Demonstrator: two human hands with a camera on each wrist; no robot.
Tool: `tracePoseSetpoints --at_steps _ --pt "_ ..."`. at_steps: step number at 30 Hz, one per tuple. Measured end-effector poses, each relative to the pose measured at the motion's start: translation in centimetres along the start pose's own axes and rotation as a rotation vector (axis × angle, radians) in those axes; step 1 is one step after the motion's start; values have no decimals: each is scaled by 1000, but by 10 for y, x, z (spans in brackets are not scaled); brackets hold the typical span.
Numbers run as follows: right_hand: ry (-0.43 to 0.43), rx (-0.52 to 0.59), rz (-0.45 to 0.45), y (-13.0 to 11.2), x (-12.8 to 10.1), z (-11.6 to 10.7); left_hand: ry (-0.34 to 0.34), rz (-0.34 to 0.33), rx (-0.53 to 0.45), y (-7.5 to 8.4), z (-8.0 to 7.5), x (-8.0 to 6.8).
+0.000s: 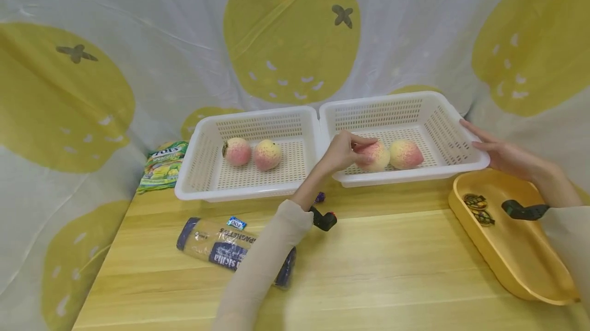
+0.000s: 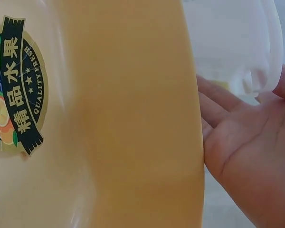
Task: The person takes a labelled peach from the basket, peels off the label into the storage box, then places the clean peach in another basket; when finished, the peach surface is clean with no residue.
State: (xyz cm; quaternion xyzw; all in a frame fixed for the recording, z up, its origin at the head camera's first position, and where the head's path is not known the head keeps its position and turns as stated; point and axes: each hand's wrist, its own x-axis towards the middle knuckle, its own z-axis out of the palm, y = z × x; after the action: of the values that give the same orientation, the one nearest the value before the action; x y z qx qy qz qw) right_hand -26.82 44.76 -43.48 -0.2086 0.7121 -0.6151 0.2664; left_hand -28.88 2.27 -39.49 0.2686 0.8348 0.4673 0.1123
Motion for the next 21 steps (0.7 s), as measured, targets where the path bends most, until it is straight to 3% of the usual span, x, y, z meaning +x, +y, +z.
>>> tracePoseSetpoints --at_steps 6,12,17,21 --pt "-8 24 -25 -1 3 1 -86 -91 89 -1 10 12" --pt "-18 41 -29 0 2 2 -84 -153 152 -1 12 14" --pt "-11 11 -7 1 1 1 -52 -106 194 3 9 8" --pt "14 -32 22 1 -1 0 -21 -9 207 10 -8 -13"
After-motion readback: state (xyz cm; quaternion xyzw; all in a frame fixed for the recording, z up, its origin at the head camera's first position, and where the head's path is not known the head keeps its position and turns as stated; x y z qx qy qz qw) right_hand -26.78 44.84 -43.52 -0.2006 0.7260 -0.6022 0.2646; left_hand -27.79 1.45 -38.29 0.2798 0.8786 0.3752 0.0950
